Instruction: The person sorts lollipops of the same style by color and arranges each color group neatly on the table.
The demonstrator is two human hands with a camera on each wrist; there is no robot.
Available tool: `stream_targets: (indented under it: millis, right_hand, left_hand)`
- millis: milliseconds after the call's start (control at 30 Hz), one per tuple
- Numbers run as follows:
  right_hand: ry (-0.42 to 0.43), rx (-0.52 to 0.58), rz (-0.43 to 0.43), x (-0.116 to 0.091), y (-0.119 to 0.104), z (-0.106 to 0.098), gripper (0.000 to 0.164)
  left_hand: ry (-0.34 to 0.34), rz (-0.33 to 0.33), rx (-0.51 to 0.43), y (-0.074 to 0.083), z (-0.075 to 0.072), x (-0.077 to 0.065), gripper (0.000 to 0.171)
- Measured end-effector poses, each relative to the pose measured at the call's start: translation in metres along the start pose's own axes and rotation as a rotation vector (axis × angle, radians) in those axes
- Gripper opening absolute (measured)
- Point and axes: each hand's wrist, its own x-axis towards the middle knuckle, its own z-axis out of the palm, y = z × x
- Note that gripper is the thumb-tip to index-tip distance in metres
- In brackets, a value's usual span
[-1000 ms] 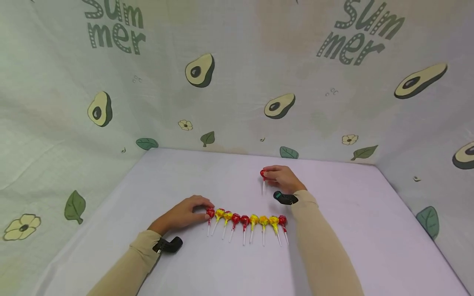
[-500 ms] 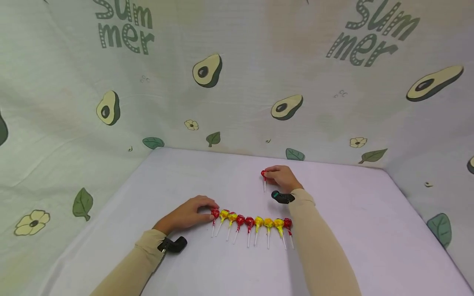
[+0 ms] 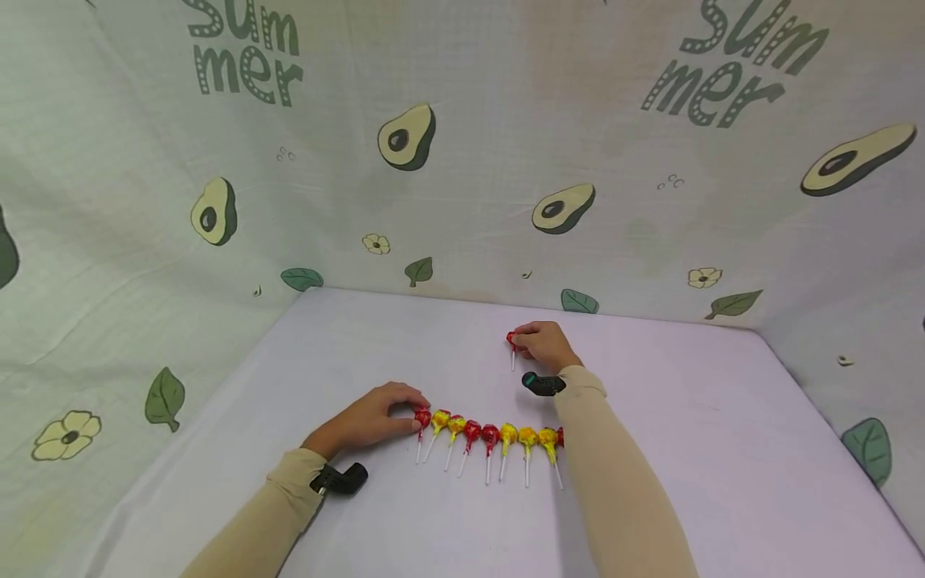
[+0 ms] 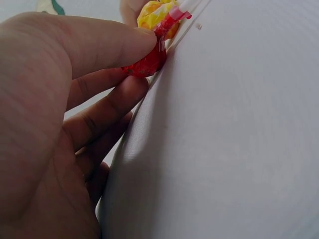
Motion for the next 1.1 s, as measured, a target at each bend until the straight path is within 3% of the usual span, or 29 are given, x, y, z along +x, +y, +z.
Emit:
stream_targets:
  millis: [333, 1100]
  right_hand:
    - [0.024, -0.069, 0.022, 0.0002, -0.0066, 0.0011, 0.034]
    - [0.03, -0.159, -0.032, 0.0016, -0.0032, 0.0055, 0.036]
  left_hand:
    - [-0.005, -0.028, -0.012, 0.0023, 0.0003, 0.0005, 0.029]
    - [0.004, -0.032, -0.007, 0.0047, 0.0005, -0.0015, 0.029]
